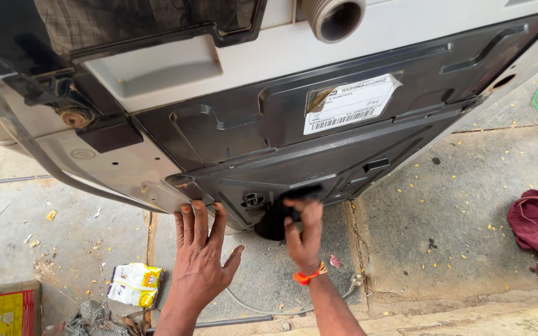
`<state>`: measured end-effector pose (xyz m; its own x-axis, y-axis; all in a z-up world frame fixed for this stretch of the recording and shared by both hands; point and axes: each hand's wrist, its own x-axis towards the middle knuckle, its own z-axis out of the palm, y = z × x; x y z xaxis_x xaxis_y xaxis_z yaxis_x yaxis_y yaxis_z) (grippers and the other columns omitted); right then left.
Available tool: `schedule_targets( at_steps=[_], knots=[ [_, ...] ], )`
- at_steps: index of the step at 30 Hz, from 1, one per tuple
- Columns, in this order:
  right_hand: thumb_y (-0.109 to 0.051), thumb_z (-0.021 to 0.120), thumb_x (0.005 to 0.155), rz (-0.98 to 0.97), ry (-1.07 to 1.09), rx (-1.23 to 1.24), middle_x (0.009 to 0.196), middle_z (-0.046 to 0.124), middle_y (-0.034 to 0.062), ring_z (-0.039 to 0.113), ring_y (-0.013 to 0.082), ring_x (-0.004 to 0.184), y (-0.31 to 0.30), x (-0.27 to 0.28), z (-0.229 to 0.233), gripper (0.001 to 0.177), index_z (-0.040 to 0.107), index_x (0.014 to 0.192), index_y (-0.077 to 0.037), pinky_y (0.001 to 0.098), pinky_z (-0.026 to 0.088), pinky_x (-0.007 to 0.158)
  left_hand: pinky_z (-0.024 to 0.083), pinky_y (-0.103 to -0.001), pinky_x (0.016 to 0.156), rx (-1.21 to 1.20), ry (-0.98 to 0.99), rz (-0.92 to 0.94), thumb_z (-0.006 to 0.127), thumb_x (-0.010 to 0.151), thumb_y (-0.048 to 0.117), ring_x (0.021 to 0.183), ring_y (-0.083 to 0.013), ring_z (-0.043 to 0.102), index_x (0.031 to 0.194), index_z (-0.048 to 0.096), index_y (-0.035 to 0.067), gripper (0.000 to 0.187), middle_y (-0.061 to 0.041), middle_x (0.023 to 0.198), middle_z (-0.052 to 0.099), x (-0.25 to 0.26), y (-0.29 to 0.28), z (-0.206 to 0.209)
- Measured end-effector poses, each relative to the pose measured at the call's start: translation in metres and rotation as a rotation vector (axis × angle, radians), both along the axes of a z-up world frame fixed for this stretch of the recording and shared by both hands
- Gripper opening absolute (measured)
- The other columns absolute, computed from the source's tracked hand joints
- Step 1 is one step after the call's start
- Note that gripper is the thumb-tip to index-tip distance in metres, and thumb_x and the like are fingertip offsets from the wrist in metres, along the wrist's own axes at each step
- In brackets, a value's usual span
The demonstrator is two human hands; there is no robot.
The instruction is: The person wipes the exterior back and side panels of a washing machine using a cloth.
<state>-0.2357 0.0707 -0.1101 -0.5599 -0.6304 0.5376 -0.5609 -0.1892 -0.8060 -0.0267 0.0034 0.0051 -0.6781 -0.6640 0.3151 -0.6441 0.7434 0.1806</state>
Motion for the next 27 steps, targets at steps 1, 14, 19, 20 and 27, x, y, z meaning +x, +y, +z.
schedule_targets(
  at_steps=[1,14,19,20,27],
  knots=[
    [-0.01,0.056,0.083,-0.029,0.01,-0.029,0.104,0.051,0.0103,0.05,0.0233,0.103,-0.002,-0.005,0.007,0.037,0.064,0.118,-0.004,0.0381,0.044,0.094,0.008,-0.062,0.123,0.008,-0.004,0.005,0.073,0.083,0.042,0.153,-0.0488,-0.008,0.154,0.029,-0.002,0.095,-0.03,0.164,-0.005,0.0,0.0,-0.001],
    [-0.015,0.062,0.093,0.187,0.238,0.075,0.154,0.043,0.0322,0.039,0.0457,0.147,-0.003,0.046,-0.01,0.069,0.039,0.151,0.012,0.0536,0.029,0.122,0.006,-0.061,0.123,0.03,-0.017,0.028,0.073,0.082,0.043,0.152,-0.0481,-0.011,0.153,0.028,-0.001,0.095,-0.029,0.163,-0.007,-0.006,0.001,-0.004],
    [-0.024,0.063,0.092,0.266,0.156,0.4,0.13,0.063,0.0252,0.061,0.0371,0.122,-0.013,0.011,-0.027,0.053,0.056,0.137,0.002,0.047,0.053,0.105,0.006,-0.061,0.122,0.008,-0.01,-0.003,0.072,0.083,0.043,0.151,-0.0472,-0.012,0.156,0.026,-0.001,0.096,-0.029,0.163,-0.01,-0.005,-0.002,-0.005],
    [-0.02,0.062,0.089,0.218,0.258,0.263,0.13,0.063,0.0269,0.061,0.0377,0.122,-0.013,-0.005,-0.036,0.052,0.057,0.135,0.004,0.0492,0.053,0.105,0.006,-0.061,0.123,0.009,-0.013,-0.003,0.072,0.083,0.043,0.151,-0.0472,-0.012,0.156,0.025,-0.001,0.096,-0.028,0.163,-0.01,-0.005,-0.002,-0.005],
    [-0.011,0.059,0.087,-0.151,0.182,0.139,0.154,0.034,0.0457,0.035,0.0595,0.145,-0.004,-0.046,-0.065,0.077,0.031,0.155,0.011,0.0555,0.041,0.117,0.006,-0.061,0.122,0.01,-0.021,-0.001,0.071,0.084,0.043,0.151,-0.0487,-0.011,0.155,0.025,-0.002,0.095,-0.03,0.163,-0.008,-0.006,-0.003,-0.004]
  ],
)
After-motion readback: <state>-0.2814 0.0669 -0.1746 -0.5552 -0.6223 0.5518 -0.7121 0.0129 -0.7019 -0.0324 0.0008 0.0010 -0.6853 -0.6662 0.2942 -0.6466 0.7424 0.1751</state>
